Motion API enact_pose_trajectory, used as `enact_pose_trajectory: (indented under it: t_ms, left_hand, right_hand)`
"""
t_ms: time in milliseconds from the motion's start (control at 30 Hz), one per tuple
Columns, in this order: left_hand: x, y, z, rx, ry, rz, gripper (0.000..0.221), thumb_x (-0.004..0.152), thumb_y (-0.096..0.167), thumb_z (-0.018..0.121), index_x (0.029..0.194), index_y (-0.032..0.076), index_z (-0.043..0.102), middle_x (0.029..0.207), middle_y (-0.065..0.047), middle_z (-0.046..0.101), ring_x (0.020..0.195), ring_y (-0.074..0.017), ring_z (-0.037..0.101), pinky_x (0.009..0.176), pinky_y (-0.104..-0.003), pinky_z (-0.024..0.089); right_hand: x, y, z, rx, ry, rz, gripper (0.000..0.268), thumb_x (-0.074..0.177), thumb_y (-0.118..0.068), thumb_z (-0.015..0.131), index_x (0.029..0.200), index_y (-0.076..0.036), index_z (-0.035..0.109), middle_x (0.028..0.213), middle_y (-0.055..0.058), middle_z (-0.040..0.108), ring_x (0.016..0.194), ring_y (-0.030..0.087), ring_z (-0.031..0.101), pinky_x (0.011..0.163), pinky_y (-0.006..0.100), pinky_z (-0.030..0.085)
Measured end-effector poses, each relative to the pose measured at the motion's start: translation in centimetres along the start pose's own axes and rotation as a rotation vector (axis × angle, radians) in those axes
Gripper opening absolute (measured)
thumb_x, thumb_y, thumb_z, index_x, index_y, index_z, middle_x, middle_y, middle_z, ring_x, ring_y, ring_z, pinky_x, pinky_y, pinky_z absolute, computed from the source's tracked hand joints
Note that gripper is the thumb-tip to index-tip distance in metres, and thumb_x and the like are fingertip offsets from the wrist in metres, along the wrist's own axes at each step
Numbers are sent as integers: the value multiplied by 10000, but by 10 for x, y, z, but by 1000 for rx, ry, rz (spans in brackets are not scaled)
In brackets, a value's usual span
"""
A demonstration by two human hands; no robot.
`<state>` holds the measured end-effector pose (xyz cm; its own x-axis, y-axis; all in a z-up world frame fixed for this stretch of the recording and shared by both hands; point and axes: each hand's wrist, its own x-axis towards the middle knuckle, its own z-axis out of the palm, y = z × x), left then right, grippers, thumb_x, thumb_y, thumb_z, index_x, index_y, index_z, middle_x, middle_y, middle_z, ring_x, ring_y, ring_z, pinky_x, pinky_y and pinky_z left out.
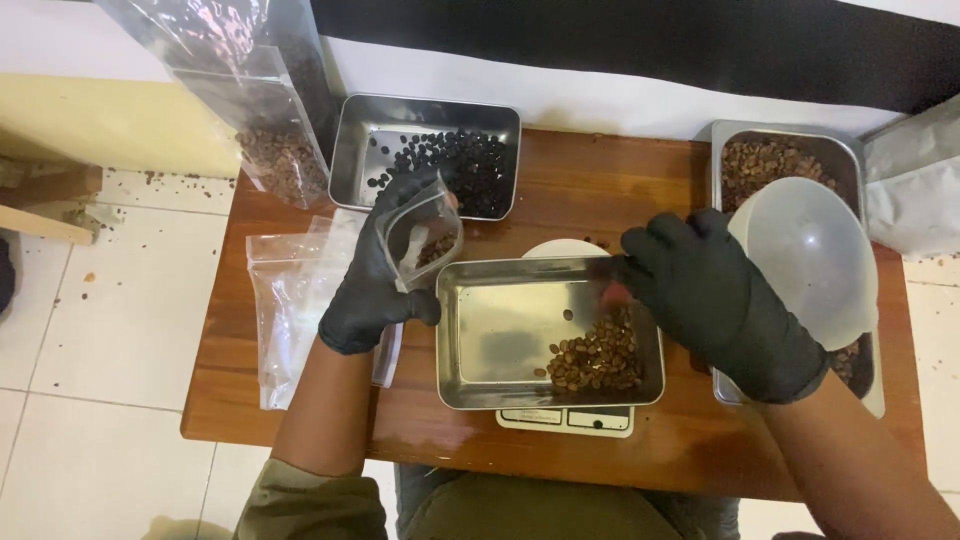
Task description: Measuring and bagging roasted coffee beans using a small spoon and a digital scale for precise weight.
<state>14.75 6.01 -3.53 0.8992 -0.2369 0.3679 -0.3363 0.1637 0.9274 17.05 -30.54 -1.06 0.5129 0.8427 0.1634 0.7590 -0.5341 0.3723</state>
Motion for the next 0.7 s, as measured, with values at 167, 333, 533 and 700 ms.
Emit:
enact_pose_trajectory:
  t_ms: [167, 333, 533, 700]
  left_hand:
    - [6, 4, -2, 92, -12, 94, 1158, 564, 582, 898, 1480, 36, 444, 1395, -137, 574, 1303, -270, 585, 1171, -426, 452]
    - [6, 2, -2, 186, 6, 177, 1171, 474, 727, 904, 1393, 84, 569, 1318, -166, 625, 1243, -310, 613, 1144, -501, 456]
    - [7, 3, -1, 283, 12, 214, 1217, 510, 765, 846, 1444, 52, 531, 1340, -233, 598, 1239, -415, 608, 1112, -557, 479]
    - [5, 3, 4, 362, 27, 214, 1274, 475, 795, 835, 1450, 43, 509, 1329, -236, 605, 1219, -451, 611, 1093, -599, 490]
  right_hand:
    - [-8, -6, 3, 135, 11, 17, 199, 748, -237, 724, 946, -251, 738, 1045, -8, 623, 924, 285, 560, 752, 471, 365]
    - [-14, -23, 2, 304, 21, 61, 176, 745, -333, 731, 863, -204, 708, 1189, 38, 611, 958, 308, 567, 778, 471, 335]
    - [-12, -48, -8, 415, 128, 264, 420, 818, -340, 774, 1154, -95, 709, 1210, 210, 640, 971, 465, 645, 852, 554, 473]
    - [-25, -41, 16, 499, 174, 308, 165, 870, -416, 652, 960, -291, 711, 1339, 27, 525, 1198, 310, 501, 871, 409, 281]
